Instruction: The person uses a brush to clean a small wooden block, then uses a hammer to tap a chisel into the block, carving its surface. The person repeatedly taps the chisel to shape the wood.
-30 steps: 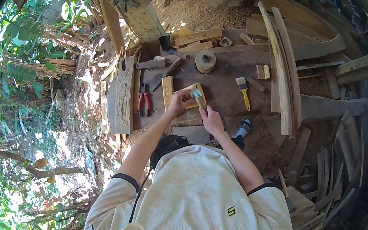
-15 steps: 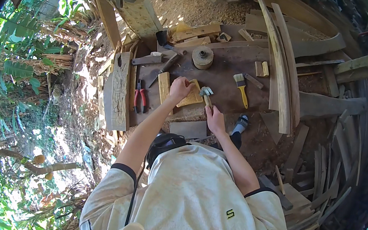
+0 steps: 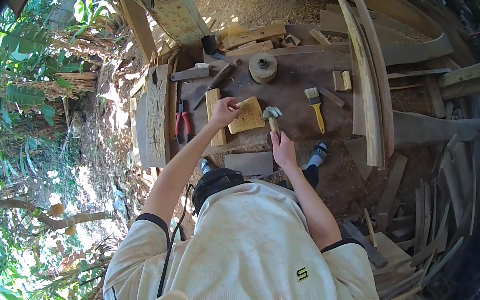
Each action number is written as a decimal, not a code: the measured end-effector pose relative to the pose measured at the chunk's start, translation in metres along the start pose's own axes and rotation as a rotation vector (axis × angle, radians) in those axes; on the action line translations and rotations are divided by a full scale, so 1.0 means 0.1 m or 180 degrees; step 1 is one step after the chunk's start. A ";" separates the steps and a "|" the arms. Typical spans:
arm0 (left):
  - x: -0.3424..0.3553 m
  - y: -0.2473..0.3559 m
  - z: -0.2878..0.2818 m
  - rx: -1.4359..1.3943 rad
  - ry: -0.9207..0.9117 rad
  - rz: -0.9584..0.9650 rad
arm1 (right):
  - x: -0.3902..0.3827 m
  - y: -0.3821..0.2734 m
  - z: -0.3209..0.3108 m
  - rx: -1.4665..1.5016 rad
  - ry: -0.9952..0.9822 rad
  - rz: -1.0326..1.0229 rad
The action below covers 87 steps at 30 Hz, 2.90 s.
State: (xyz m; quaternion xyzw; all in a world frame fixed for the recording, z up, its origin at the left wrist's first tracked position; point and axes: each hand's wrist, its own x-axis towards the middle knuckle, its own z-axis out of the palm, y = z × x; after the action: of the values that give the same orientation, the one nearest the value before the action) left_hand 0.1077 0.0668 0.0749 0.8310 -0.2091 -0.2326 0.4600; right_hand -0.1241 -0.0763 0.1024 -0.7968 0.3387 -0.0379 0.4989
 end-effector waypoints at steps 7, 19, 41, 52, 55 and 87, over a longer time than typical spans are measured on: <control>-0.21 -0.10 -0.03 -0.0162 -0.0117 0.0002 | 0.00 0.04 -0.01 -0.0069 -0.0031 0.0107; -0.28 0.00 0.07 0.0065 0.0039 0.0253 | -0.07 0.14 0.02 -0.0243 -0.0192 0.0250; -0.33 -0.02 0.18 -0.0042 0.0390 0.0299 | -0.06 0.16 0.02 -0.0362 -0.0093 0.0217; -0.34 0.00 0.20 0.0056 0.0487 0.0286 | -0.07 0.13 0.00 -0.0395 -0.0165 0.0246; -0.35 0.00 0.21 0.0059 0.0509 0.0278 | -0.07 0.13 0.01 -0.0372 -0.0130 0.0190; -0.41 -0.01 0.18 0.0138 0.0512 0.0626 | -0.08 -0.05 -0.06 -0.0238 -0.0081 0.0042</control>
State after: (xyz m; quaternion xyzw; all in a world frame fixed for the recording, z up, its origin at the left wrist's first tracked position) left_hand 0.0647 0.0783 0.0733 0.8323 -0.2570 -0.1144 0.4777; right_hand -0.1307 -0.0751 0.1118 -0.8130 0.3388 -0.0118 0.4733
